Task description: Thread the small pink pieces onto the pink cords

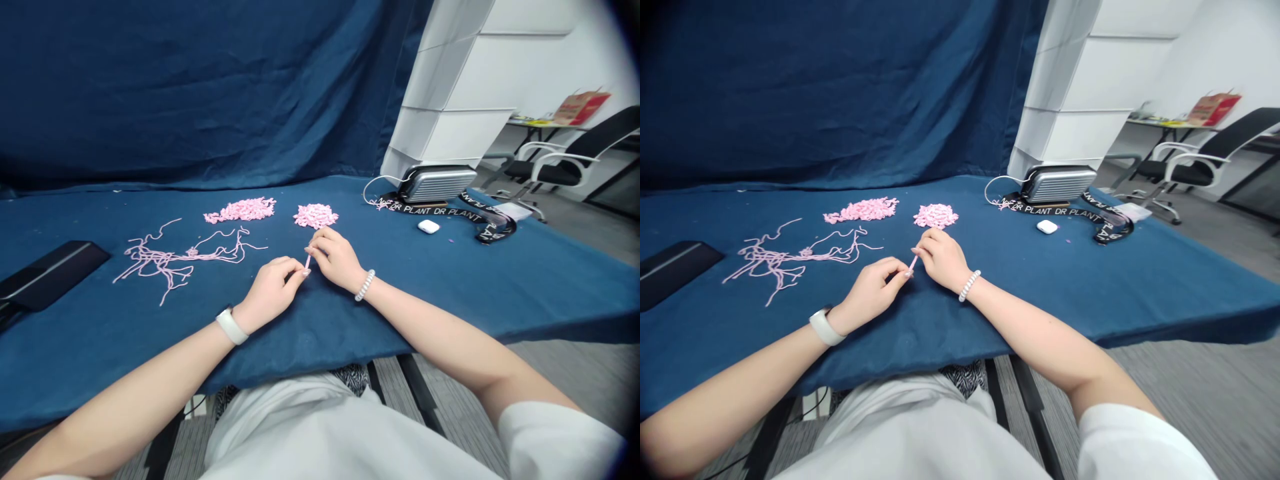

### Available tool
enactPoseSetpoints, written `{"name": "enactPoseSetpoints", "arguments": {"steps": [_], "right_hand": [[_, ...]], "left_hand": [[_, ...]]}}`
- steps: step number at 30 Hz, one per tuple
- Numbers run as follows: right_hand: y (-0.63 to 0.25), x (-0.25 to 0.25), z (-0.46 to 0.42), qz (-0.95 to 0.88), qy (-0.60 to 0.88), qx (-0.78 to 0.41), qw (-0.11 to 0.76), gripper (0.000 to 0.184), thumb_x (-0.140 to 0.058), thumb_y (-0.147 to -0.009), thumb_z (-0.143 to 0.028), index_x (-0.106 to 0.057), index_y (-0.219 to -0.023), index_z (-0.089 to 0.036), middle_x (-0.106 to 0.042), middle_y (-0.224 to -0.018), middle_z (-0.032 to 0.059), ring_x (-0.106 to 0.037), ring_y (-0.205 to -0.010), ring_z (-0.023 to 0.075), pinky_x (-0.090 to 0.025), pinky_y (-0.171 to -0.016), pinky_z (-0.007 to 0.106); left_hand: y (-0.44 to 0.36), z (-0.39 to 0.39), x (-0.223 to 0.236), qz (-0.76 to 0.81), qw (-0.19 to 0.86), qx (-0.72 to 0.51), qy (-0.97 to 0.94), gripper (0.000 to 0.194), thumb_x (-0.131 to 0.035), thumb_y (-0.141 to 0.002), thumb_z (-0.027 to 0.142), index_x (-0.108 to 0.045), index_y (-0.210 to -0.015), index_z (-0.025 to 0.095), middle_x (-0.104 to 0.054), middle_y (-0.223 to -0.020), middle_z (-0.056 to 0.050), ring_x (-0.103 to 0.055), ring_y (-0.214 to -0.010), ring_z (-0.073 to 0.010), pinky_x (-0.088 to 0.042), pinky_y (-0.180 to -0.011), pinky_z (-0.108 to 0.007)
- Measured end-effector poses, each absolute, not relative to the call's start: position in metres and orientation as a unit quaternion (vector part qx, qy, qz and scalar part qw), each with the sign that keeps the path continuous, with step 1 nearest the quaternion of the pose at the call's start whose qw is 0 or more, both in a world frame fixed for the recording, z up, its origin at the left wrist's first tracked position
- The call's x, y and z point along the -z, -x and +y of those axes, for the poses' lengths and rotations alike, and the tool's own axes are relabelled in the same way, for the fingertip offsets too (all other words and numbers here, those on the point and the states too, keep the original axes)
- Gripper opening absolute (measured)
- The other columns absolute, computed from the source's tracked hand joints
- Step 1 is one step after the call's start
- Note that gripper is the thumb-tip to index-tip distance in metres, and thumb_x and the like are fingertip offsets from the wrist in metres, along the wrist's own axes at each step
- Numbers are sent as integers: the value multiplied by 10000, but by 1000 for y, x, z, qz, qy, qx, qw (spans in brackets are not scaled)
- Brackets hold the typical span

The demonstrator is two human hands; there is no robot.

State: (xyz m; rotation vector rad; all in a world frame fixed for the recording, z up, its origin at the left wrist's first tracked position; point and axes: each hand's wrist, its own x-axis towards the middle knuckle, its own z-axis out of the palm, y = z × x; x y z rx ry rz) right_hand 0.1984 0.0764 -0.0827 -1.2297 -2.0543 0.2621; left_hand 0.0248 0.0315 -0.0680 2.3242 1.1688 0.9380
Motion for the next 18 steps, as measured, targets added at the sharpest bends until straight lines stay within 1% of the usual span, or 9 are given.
{"name": "enactPoseSetpoints", "arguments": {"steps": [2, 4, 6, 9, 10, 12, 15, 18], "right_hand": [[-196, 83, 76, -799, 473, -119, 353, 483, -297, -820, -485, -616, -832, -123, -497, -977, 9, -358, -857, -106, -289, -818, 43], [-194, 84, 74, -805, 458, -134, 352, 458, -303, -825, -446, -620, -835, -114, -497, -977, 12, -360, -852, -112, -292, -812, 29], [-191, 85, 72, -812, 445, -150, 347, 394, -328, -821, -375, -622, -834, -112, -496, -975, 7, -367, -849, -121, -298, -809, 14], [-188, 84, 69, -814, 440, -179, 333, 289, -392, -784, -286, -619, -827, -112, -496, -970, -10, -386, -846, -136, -309, -803, -5], [-188, 84, 68, -812, 442, -191, 331, 279, -405, -775, -286, -619, -824, -113, -497, -970, -14, -393, -843, -139, -311, -799, -8], [-186, 83, 68, -800, 447, -219, 334, 321, -408, -777, -345, -623, -813, -110, -504, -961, -12, -399, -822, -143, -310, -779, -11], [-185, 81, 70, -776, 458, -255, 351, 436, -386, -780, -454, -633, -790, -95, -514, -933, 1, -388, -772, -148, -297, -737, -12], [-185, 81, 72, -757, 470, -280, 358, 440, -408, -767, -467, -638, -794, -92, -519, -922, 0, -377, -748, -156, -289, -718, -21]], "left_hand": [[-25, 30, 66, 390, 169, -369, -827, 217, -474, -861, 282, -593, -729, 159, -601, -896, -54, -544, -875, -161, -397, -828, -291], [-25, 29, 64, 366, 175, -396, -823, 209, -486, -855, 266, -603, -721, 157, -592, -980, -70, -537, -954, -166, -389, -885, -297], [-24, 28, 63, 348, 195, -414, -818, 205, -493, -852, 257, -604, -712, 157, -598, -1013, -77, -547, -969, -166, -398, -895, -297], [-24, 27, 62, 330, 256, -421, -805, 193, -497, -852, 261, -609, -734, 158, -632, -1007, -78, -575, -969, -172, -418, -896, -295], [-24, 26, 62, 330, 279, -421, -798, 190, -496, -853, 267, -614, -751, 158, -645, -989, -76, -584, -963, -174, -426, -890, -294], [-24, 26, 63, 343, 303, -421, -783, 191, -501, -851, 284, -627, -782, 159, -664, -948, -69, -601, -940, -177, -443, -870, -290], [-25, 26, 63, 372, 282, -423, -777, 194, -528, -834, 309, -651, -808, 161, -670, -927, -63, -612, -899, -178, -460, -819, -280], [-26, 27, 63, 380, 259, -405, -791, 198, -558, -814, 308, -670, -891, 165, -660, -985, -62, -606, -912, -175, -468, -770, -261]]}}
